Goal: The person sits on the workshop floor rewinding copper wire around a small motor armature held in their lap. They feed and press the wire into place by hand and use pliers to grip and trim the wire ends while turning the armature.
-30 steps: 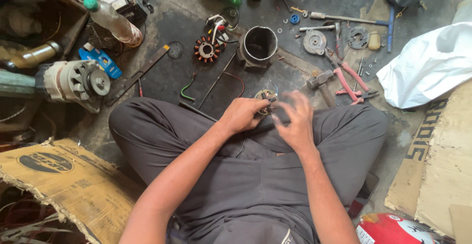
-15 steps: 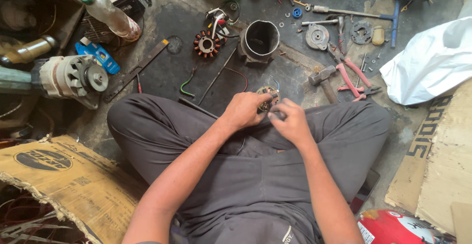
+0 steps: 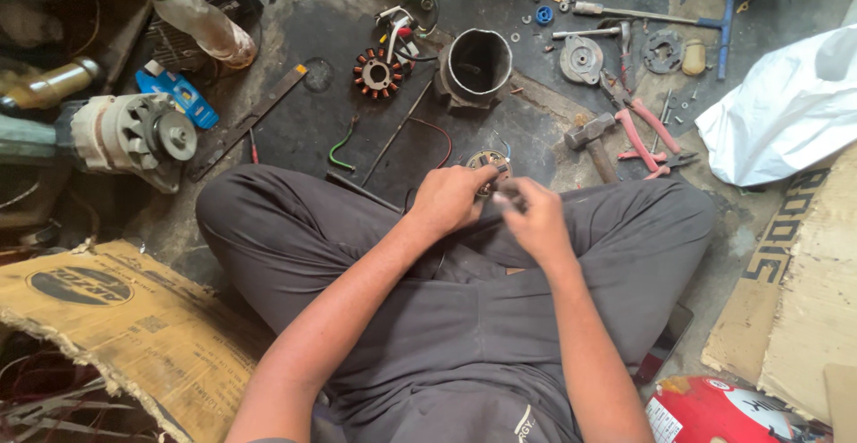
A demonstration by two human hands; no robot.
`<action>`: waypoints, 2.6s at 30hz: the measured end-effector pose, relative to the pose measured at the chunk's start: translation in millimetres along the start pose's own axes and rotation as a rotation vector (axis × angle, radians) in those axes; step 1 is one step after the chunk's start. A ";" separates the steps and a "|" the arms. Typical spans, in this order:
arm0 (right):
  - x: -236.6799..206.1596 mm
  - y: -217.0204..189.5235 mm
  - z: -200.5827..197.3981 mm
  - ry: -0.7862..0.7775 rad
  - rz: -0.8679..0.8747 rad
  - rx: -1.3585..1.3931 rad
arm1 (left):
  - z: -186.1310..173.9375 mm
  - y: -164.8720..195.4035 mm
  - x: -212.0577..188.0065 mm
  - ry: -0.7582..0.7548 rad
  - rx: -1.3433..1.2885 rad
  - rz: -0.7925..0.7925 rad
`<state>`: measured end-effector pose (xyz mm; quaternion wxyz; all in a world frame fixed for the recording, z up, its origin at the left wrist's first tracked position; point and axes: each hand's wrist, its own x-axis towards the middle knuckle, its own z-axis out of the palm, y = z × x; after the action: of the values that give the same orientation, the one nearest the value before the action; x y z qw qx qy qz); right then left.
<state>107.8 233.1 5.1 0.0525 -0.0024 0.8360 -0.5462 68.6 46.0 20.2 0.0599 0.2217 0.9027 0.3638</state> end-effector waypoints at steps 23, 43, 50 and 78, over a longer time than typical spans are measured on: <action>34.5 48.3 5.0 0.019 0.299 0.404 | -2.5 -1.4 0.0 -0.007 -0.035 -0.025; -9.3 72.3 44.5 0.229 0.205 0.351 | -16.4 3.8 -31.5 0.135 0.292 0.321; 30.8 57.1 39.3 0.223 0.066 0.452 | 5.0 1.7 -9.9 0.381 0.150 0.274; -24.8 17.9 58.2 -0.166 0.386 1.497 | 9.1 54.5 52.1 0.034 0.214 -0.048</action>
<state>138.7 188.7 -32.2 0.1968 0.1387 0.2231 -0.9446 43.9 109.5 53.6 0.0294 0.1989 0.9423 0.2676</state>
